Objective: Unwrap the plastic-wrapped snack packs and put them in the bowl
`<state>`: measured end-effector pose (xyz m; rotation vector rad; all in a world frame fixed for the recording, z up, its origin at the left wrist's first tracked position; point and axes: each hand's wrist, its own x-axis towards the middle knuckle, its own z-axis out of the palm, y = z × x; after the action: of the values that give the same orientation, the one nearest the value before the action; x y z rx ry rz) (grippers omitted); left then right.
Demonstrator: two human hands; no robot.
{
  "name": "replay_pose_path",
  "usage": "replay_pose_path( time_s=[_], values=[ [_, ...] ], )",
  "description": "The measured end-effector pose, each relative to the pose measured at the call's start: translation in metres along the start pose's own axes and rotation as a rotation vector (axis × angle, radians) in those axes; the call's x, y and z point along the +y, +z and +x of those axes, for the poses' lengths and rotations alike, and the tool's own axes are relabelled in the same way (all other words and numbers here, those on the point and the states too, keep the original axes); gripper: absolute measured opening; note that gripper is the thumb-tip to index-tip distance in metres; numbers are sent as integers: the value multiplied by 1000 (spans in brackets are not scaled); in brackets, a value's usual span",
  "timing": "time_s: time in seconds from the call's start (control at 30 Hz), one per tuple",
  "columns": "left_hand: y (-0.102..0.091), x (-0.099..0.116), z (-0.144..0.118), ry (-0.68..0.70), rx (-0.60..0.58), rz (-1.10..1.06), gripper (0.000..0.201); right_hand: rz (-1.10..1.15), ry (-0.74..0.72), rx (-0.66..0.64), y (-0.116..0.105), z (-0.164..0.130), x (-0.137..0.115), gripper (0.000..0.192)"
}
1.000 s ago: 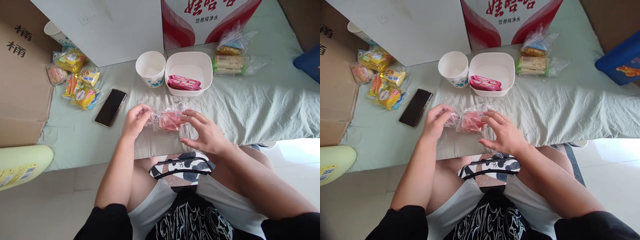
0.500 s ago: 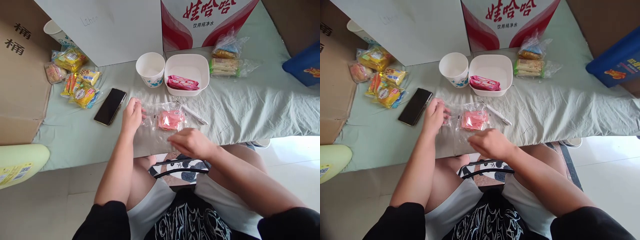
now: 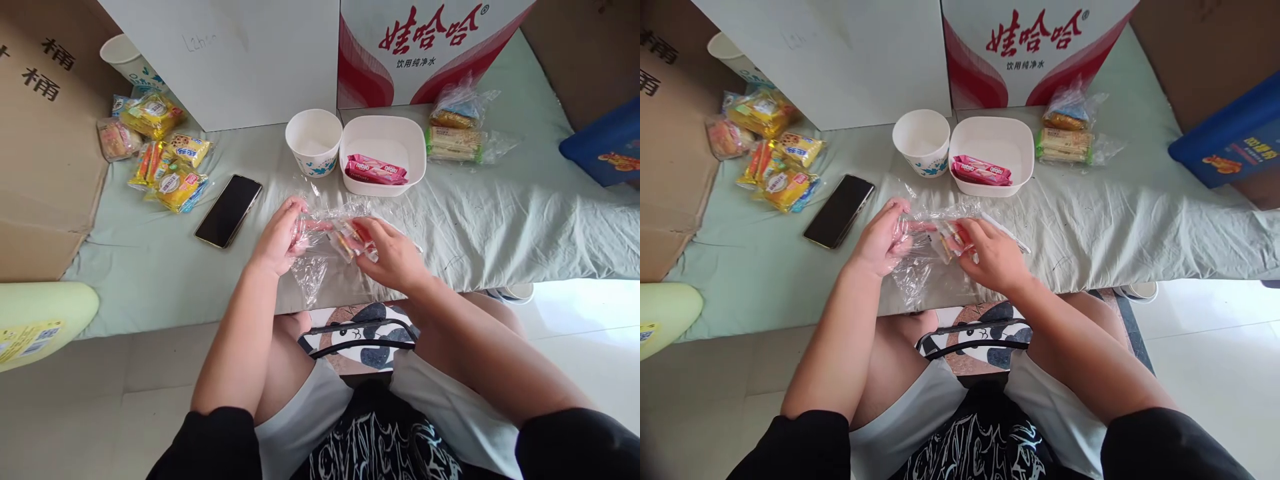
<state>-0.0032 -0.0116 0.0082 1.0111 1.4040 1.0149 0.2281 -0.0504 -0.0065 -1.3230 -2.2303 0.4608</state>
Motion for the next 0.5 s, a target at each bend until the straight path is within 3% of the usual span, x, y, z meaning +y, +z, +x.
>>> replay_pose_path(
  time_s=[0.13,0.33,0.4,0.5],
  values=[
    [3,0,0,-129,-108,-87,33,-103,162,83,1,2,5,42],
    [14,0,-7,-98,-316,-129,37,-115,151,84,15,3,-5,51],
    [14,1,-8,-75,-320,-143,35,-6,186,75,15,5,-4,54],
    [10,3,-7,-92,-224,-122,32,185,242,37,9,8,5,58]
  ],
)
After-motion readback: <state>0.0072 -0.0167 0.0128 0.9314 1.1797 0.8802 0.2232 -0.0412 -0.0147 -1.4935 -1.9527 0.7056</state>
